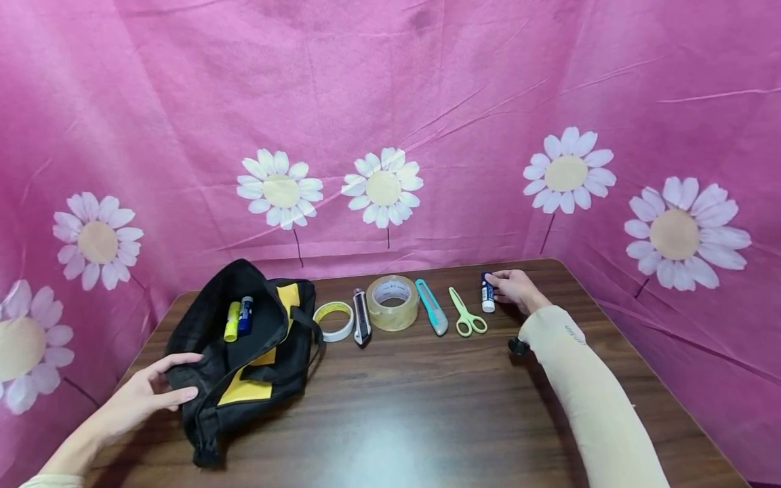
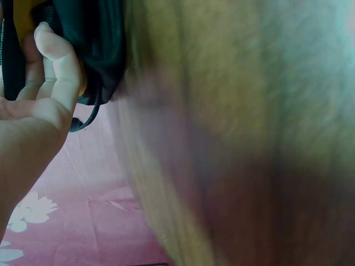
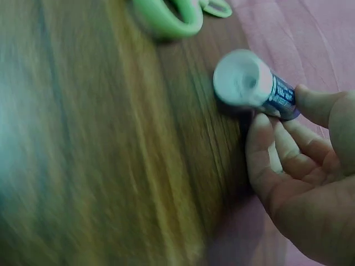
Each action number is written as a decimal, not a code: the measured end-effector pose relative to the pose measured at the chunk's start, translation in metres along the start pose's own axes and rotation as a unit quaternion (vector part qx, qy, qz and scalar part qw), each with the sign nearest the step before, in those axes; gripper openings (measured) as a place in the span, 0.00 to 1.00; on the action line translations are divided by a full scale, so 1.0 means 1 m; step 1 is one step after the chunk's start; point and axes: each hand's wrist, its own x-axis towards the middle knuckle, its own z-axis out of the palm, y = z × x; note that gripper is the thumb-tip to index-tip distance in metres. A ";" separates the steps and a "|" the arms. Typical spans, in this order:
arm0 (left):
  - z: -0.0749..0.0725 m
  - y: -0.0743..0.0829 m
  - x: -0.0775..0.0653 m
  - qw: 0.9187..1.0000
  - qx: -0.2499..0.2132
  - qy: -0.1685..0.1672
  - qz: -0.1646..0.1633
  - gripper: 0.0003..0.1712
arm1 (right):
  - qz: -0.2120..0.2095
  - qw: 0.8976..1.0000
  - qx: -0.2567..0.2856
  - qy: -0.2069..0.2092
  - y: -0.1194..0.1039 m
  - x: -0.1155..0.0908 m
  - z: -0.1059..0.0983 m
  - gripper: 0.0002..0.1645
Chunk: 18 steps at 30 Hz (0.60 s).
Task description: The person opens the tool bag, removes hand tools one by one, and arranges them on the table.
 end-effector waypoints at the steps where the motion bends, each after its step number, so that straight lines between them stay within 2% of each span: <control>1: 0.001 -0.001 0.000 1.000 -0.003 -0.002 -0.006 0.31 | 0.002 1.000 -0.003 0.003 0.000 0.000 0.000 0.39; 11: -0.001 -0.002 0.002 0.998 0.003 -0.029 -0.049 0.33 | 0.000 0.996 -0.086 0.040 0.002 0.001 0.006 0.27; 13: -0.002 -0.003 0.003 0.998 -0.001 -0.032 -0.055 0.33 | 0.002 0.996 -0.083 0.044 0.003 0.002 0.006 0.27; 18: -0.001 -0.005 0.005 0.999 -0.007 -0.038 -0.036 0.32 | 0.010 0.997 -0.059 0.048 0.004 0.004 0.003 0.28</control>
